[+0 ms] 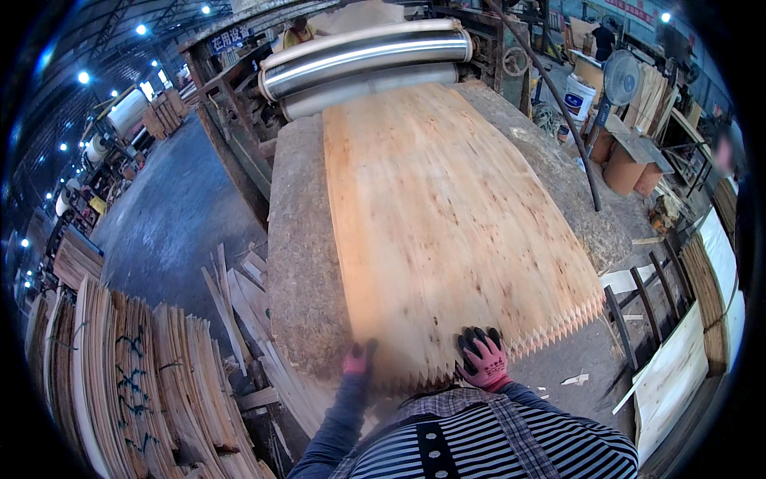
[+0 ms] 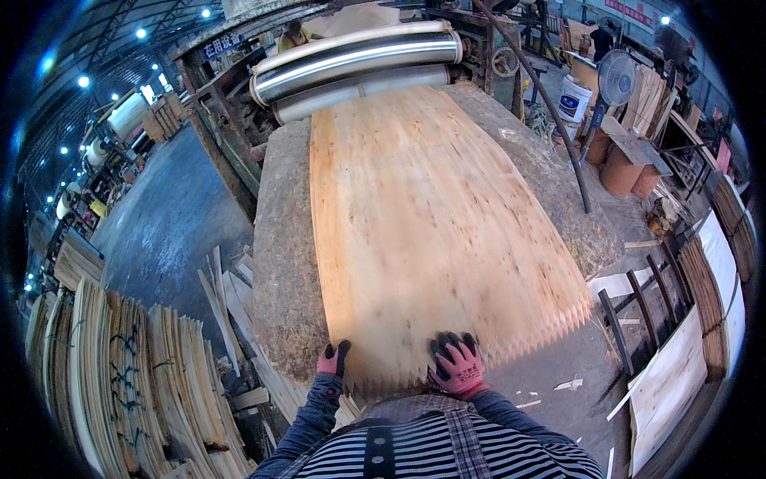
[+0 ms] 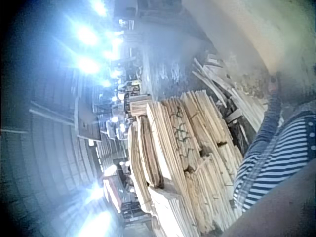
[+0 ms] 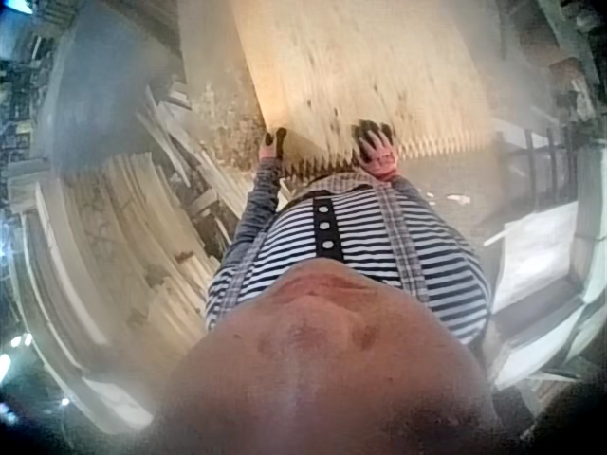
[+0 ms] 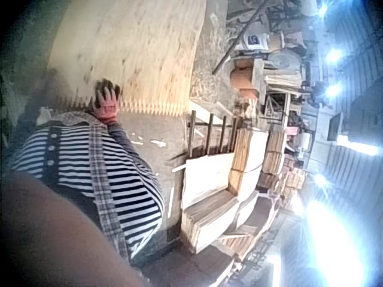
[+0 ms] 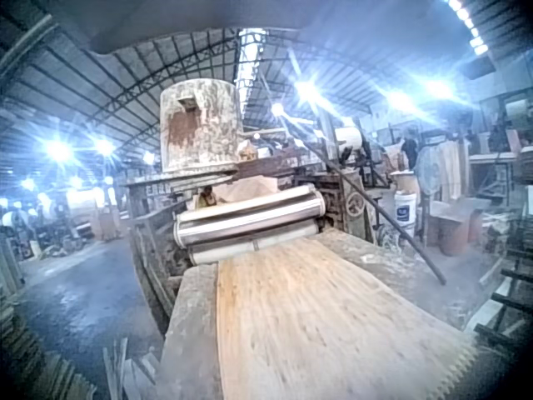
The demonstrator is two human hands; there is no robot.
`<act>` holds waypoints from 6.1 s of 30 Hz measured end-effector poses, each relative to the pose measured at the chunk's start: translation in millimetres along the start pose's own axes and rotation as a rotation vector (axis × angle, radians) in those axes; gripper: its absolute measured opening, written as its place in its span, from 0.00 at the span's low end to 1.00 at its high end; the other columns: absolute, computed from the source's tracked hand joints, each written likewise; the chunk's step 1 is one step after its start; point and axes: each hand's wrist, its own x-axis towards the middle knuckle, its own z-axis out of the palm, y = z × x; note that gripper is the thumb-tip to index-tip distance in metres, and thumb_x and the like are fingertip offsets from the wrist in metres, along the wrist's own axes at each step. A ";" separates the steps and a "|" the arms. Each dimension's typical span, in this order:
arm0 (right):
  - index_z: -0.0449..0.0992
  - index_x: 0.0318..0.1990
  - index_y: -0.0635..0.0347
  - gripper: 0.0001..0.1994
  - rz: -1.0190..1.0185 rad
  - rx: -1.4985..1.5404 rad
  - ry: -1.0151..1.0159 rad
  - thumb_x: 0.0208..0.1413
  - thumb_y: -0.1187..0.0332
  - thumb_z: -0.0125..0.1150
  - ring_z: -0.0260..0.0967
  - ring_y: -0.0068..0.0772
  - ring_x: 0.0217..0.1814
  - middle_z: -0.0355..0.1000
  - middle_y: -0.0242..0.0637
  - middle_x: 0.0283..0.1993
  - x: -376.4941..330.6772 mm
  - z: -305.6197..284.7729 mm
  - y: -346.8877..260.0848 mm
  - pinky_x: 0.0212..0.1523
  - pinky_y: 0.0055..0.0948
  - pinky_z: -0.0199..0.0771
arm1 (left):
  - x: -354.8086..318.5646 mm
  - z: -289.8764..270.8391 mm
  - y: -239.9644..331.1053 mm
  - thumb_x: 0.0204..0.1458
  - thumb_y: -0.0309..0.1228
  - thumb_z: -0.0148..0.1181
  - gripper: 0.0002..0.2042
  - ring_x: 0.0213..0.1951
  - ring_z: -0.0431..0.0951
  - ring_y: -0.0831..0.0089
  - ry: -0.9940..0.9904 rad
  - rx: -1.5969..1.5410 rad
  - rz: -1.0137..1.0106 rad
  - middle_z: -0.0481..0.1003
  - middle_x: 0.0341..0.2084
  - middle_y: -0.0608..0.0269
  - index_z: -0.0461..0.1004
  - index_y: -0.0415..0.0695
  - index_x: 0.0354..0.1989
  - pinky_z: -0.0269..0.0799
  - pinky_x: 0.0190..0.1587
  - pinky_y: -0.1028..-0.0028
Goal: The person feeds large wooden planks with zigzag edges into a roller machine, guides them through, and stacks the processed planks. The person repeats this process for several planks and then uses a long metal rod to adjust the machine.
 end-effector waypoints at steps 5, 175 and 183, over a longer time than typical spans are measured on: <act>0.74 0.35 0.48 0.20 -0.008 0.003 0.005 0.32 0.50 0.59 0.58 0.45 0.47 0.65 0.39 0.43 -0.3 3.3 -0.3 0.49 0.50 0.53 | 21.1 12.6 -46.6 0.42 0.42 0.57 0.20 0.34 0.72 0.74 0.007 -0.018 -0.007 0.74 0.32 0.60 0.71 0.38 0.37 0.65 0.37 0.75; 0.68 0.44 0.48 0.30 0.054 -0.031 -0.183 0.24 0.60 0.64 0.50 0.50 0.54 0.57 0.40 0.50 -19.5 -17.6 30.6 0.53 0.52 0.48 | -51.1 -32.2 106.2 0.49 0.30 0.50 0.14 0.37 0.68 0.77 -0.608 -0.300 0.210 0.71 0.35 0.64 0.65 0.37 0.43 0.64 0.41 0.78; 0.67 0.44 0.50 0.30 0.074 0.045 -0.119 0.23 0.63 0.63 0.50 0.51 0.54 0.57 0.41 0.50 -12.9 -29.9 27.4 0.53 0.53 0.47 | -61.6 -44.8 137.3 0.49 0.29 0.50 0.14 0.37 0.68 0.78 -0.609 -0.434 0.198 0.70 0.35 0.65 0.65 0.37 0.43 0.63 0.41 0.78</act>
